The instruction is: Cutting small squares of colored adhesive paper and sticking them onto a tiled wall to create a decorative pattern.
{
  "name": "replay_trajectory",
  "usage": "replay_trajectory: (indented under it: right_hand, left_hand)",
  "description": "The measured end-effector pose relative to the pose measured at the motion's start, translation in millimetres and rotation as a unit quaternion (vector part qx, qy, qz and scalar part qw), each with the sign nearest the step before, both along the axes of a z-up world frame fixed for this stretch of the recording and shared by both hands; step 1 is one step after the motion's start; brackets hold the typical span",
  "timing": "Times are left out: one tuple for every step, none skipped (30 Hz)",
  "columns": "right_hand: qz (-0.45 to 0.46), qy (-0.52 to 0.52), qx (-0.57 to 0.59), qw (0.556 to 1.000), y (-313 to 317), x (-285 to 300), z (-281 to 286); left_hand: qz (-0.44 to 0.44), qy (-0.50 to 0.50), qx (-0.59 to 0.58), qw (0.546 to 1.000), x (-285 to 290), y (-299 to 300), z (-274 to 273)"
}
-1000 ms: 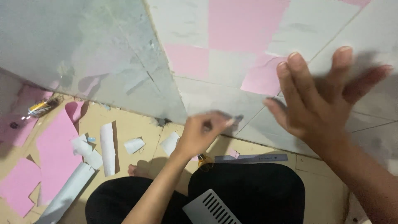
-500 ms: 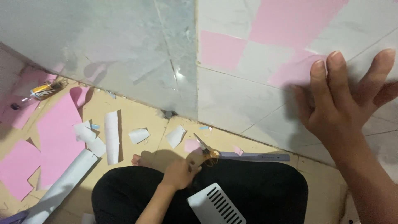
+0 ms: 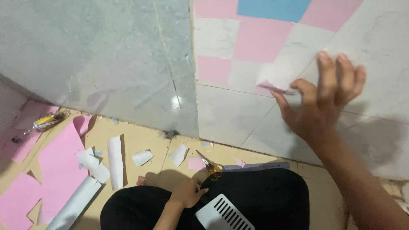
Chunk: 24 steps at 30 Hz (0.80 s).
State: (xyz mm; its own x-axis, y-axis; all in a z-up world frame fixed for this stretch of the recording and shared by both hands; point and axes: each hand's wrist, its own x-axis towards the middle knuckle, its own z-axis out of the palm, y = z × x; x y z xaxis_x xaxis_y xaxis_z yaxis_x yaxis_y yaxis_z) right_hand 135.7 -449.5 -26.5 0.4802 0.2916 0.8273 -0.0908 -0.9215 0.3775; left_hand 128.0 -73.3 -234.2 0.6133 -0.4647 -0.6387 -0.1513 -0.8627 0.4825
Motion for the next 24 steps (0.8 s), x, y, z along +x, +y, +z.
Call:
replay_trajectory:
  right_hand:
    - [-0.006,-0.003,0.000,1.000,15.9,-7.7,12.0]
    - [0.049,-0.008,0.028,0.998,32.2,-15.1,23.7]
    - [0.108,-0.013,0.055,0.993,48.5,-21.0,35.6]
    - [0.106,-0.014,0.055,0.993,59.0,-30.9,38.0]
    - [0.157,0.011,0.113,0.981,70.5,-40.3,39.5]
    - [0.208,0.037,0.170,0.962,82.5,-49.5,40.7]
    - [0.211,0.038,0.171,0.962,96.6,-59.8,45.9]
    - [0.219,0.051,0.161,0.961,111.3,-70.2,50.7]
    - [0.231,0.065,0.151,0.959,127.8,-80.5,54.6]
    - [0.237,0.069,0.153,0.957,141.5,-88.7,60.9]
    - [0.248,0.090,0.142,0.954,155.9,-96.5,66.6]
    - [0.258,0.112,0.131,0.951,170.8,-104.9,72.7]
    - [0.270,0.115,0.134,0.946,184.0,-109.2,79.6]
    - [0.263,0.132,0.117,0.948,197.9,-115.0,87.0]
    - [0.257,0.145,0.097,0.951,211.9,-123.6,94.9]
    - [0.270,0.145,0.095,0.947,224.5,-133.7,100.2]
    - [0.282,0.156,0.105,0.941,233.3,-141.0,105.5]
    - [0.293,0.167,0.114,0.934,241.2,-147.8,111.3]
    - [0.301,0.167,0.112,0.932,244.9,-158.7,116.0]
    - [0.322,0.235,0.150,0.905,248.1,-169.9,120.1]
    - [0.337,0.303,0.189,0.871,249.2,-183.5,121.7]
    - [0.340,0.306,0.188,0.869,247.2,-197.0,121.8]
    - [0.356,0.371,0.331,0.791,247.0,-212.2,123.6]
    - [0.360,0.426,0.464,0.688,246.3,-226.8,125.0]
  left_hand:
    - [-0.006,-0.003,0.000,1.000,-1.9,-0.1,3.5]
    - [0.012,-0.024,-0.025,0.999,-3.7,0.0,6.7]
    - [0.033,-0.045,-0.051,0.997,-7.2,0.0,9.7]
    - [0.031,-0.046,-0.052,0.997,-8.6,-1.8,25.8]
    - [0.116,-0.035,-0.118,0.986,-10.8,-2.4,41.3]
    - [0.200,-0.024,-0.183,0.962,-12.7,-2.6,56.4]
    - [0.203,-0.023,-0.182,0.962,-17.9,-3.8,85.6]
    - [0.225,-0.091,-0.276,0.930,-22.9,-4.4,114.5]
    - [0.248,-0.159,-0.365,0.883,-30.0,-2.7,142.4]
    - [0.255,-0.159,-0.361,0.883,-38.5,-0.2,165.6]
    - [0.213,-0.174,-0.444,0.853,-47.7,3.4,188.9]
    - [0.168,-0.188,-0.521,0.815,-56.8,7.5,212.4]
    - [0.179,-0.193,-0.516,0.815,-67.0,11.5,233.8]
    - [0.174,-0.181,-0.539,0.804,-78.2,15.9,255.4]
    - [0.167,-0.172,-0.564,0.790,-91.4,19.9,276.9]
    - [0.176,-0.181,-0.561,0.788,-104.1,24.9,284.7]
    - [0.186,-0.215,-0.586,0.759,-112.9,26.3,292.8]
    - [0.195,-0.249,-0.608,0.728,-120.9,26.6,301.3]
    - [0.201,-0.254,-0.607,0.726,-130.2,36.1,307.9]
    - [0.197,-0.262,-0.598,0.731,-140.0,45.3,313.9]
    - [0.191,-0.267,-0.588,0.739,-151.0,52.2,317.5]
    - [0.195,-0.268,-0.587,0.738,-161.8,62.4,326.0]
    - [0.137,-0.284,-0.559,0.766,-173.4,74.2,335.5]
    - [0.078,-0.299,-0.529,0.790,-184.4,85.6,344.2]
